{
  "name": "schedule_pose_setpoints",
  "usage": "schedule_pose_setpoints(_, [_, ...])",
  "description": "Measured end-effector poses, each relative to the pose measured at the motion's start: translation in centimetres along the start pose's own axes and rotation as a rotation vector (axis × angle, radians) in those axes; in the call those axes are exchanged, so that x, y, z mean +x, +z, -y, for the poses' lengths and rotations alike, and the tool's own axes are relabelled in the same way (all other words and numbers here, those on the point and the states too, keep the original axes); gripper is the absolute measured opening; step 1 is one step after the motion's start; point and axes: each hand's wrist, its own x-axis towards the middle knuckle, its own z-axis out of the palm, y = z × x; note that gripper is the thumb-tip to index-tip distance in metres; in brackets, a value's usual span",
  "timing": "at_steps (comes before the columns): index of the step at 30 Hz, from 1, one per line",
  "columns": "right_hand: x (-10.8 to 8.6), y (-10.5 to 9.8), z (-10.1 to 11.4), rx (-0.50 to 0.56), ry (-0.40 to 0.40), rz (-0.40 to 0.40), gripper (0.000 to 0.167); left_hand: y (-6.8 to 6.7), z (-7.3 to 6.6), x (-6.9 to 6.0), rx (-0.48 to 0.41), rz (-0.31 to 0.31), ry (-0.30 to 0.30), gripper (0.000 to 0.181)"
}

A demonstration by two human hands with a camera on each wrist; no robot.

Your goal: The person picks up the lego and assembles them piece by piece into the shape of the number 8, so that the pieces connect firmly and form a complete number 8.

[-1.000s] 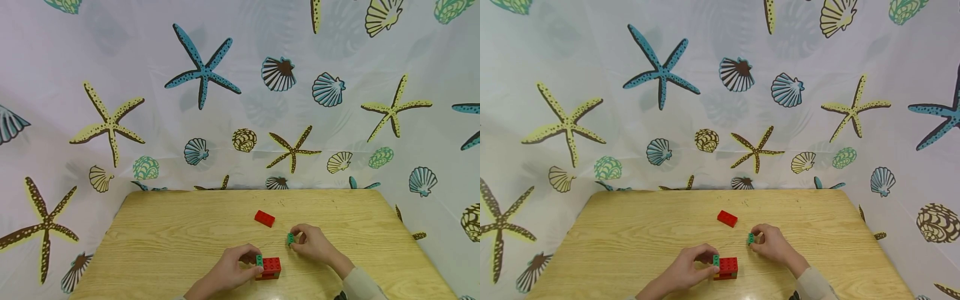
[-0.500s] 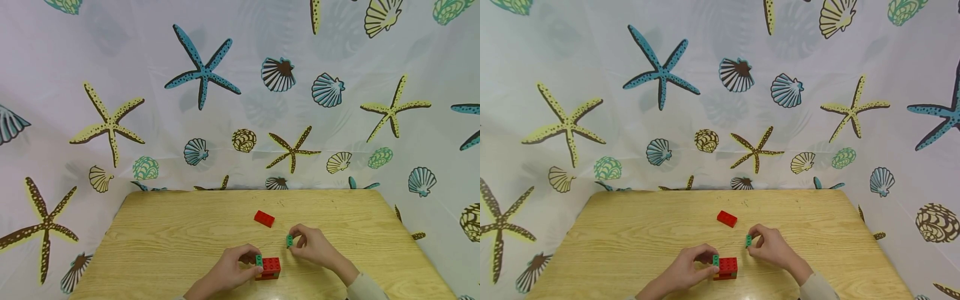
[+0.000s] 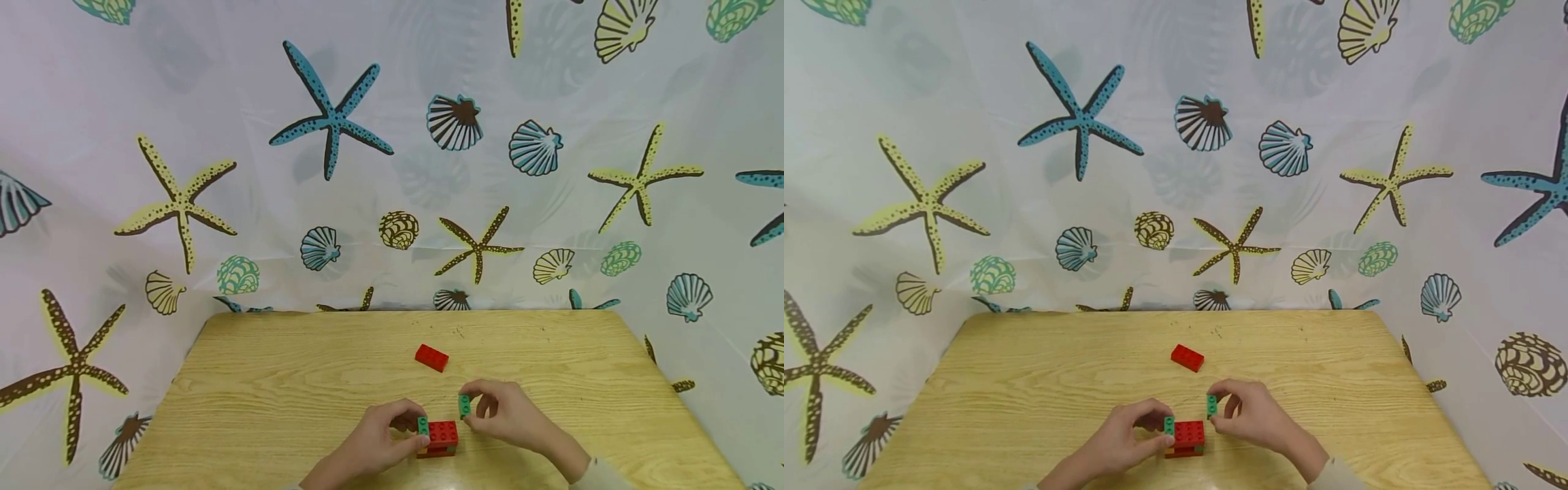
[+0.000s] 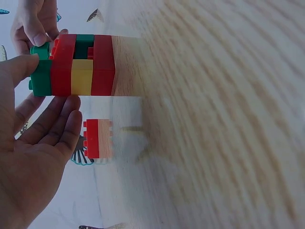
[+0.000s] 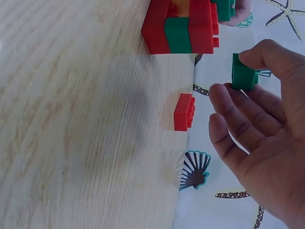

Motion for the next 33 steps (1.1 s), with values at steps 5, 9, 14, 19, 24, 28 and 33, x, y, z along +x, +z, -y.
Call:
schedule_pose_setpoints(5, [-0.3, 0.3, 0.4, 0.018, -0.003, 0.031, 0.032, 0.0, -0.1, -0.1, -0.001, -0.002, 0.005, 0.037])
schedule_pose_setpoints(9, [-0.4, 0.6, 0.5, 0.027, -0.009, 0.051, 0.035, 0.0, 0.1, 0.0, -0.003, -0.001, -0.004, 0.038])
schedule_pose_setpoints(14, [-0.6, 1.0, 0.4, 0.036, -0.028, 0.074, 0.035, 0.0, 0.1, -0.1, -0.001, -0.001, -0.012, 0.039])
schedule_pose_setpoints(19, [-0.7, 1.3, 0.3, 0.053, -0.038, 0.098, 0.034, 0.0, 0.0, -0.1, 0.003, -0.001, -0.018, 0.039])
schedule_pose_setpoints(24, [-0.6, 1.4, 0.2, 0.056, -0.042, 0.097, 0.034, 0.0, -0.1, -0.1, -0.002, -0.006, -0.003, 0.037])
schedule_pose_setpoints(28, [-0.5, 1.5, 0.2, 0.058, -0.055, 0.096, 0.033, -0.1, -0.1, 0.0, 0.0, -0.007, 0.0, 0.037])
schedule_pose_setpoints(33, [-0.4, 1.5, 0.2, 0.051, -0.061, 0.101, 0.032, 0.0, 0.0, 0.0, 0.004, -0.007, 0.002, 0.038])
